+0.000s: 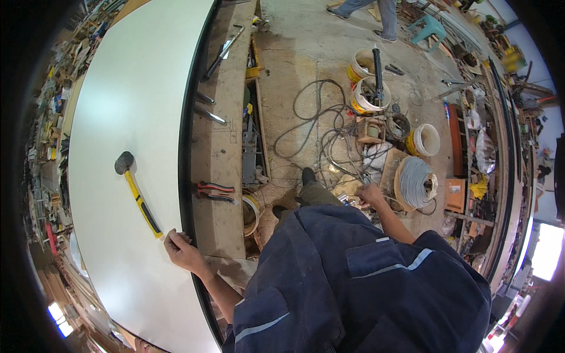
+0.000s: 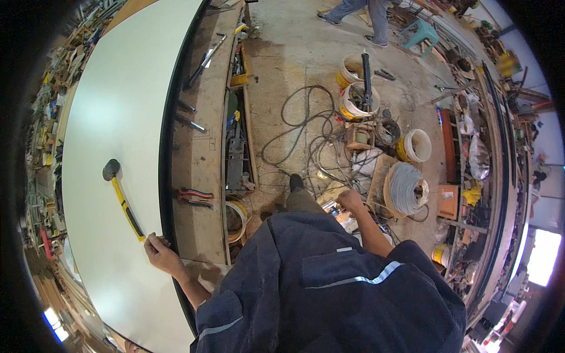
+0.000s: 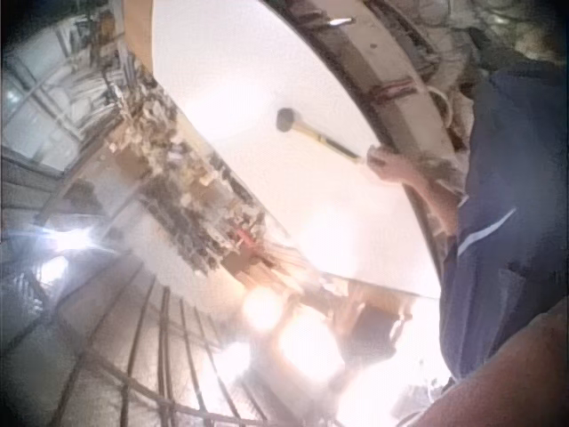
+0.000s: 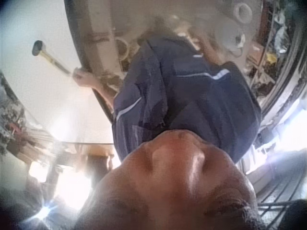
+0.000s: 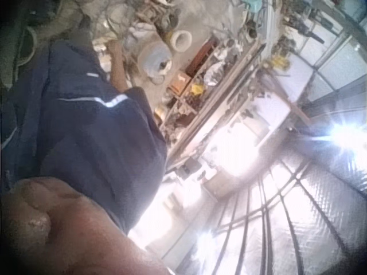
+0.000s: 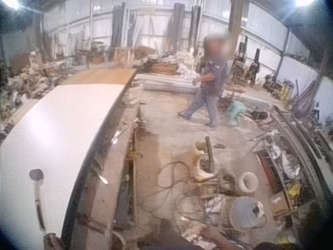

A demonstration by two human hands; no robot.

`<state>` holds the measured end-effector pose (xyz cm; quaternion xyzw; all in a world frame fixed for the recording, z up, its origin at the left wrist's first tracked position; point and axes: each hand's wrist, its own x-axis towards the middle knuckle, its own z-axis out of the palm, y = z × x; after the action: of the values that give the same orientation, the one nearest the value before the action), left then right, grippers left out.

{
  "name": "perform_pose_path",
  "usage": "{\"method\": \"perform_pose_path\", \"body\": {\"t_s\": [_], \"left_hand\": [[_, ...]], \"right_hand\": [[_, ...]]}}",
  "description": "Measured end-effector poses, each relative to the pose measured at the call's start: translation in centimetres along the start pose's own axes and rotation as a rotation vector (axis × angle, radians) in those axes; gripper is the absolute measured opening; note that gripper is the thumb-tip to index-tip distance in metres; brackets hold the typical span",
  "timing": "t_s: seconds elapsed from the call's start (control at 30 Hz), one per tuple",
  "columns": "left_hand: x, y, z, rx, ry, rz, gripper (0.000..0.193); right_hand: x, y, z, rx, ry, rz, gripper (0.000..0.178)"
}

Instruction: The person assembles a large tabletop by applying sealant to the edges, fitting black trim strips, and securing them with a rubber mallet and cordless drill. They handle multiple panels and trim pieces, aligning and fastening them together in a workshop.

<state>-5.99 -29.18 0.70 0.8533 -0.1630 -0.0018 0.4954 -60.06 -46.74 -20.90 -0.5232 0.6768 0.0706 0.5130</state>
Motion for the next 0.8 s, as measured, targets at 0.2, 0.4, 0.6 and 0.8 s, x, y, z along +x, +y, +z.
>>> {"method": "perform_pose_path", "body": {"t_s": [0.2,0.4,0.6,0.8], "left_hand": [[-3.0,3.5,5.2,0.116,-0.139,0.075,0.024],[-7.3,7.4,13.0,-0.037,-0.457,-0.075,0.023],[-6.9,15.5,17.6,-0.057,-0.640,0.032,0.023],[-1.1,26.4,20.1,-0.291,-0.670,0.285,0.016]], "right_hand": [[4.2,-1.4,-3.2,-0.127,0.021,-0.038,0.015],[9.0,-2.0,-9.3,0.052,-0.056,-0.316,0.020],[11.6,-5.2,-13.2,0.642,-0.051,-0.003,0.023],[16.0,-2.0,-13.7,0.629,-0.101,-0.137,0.020]]}}
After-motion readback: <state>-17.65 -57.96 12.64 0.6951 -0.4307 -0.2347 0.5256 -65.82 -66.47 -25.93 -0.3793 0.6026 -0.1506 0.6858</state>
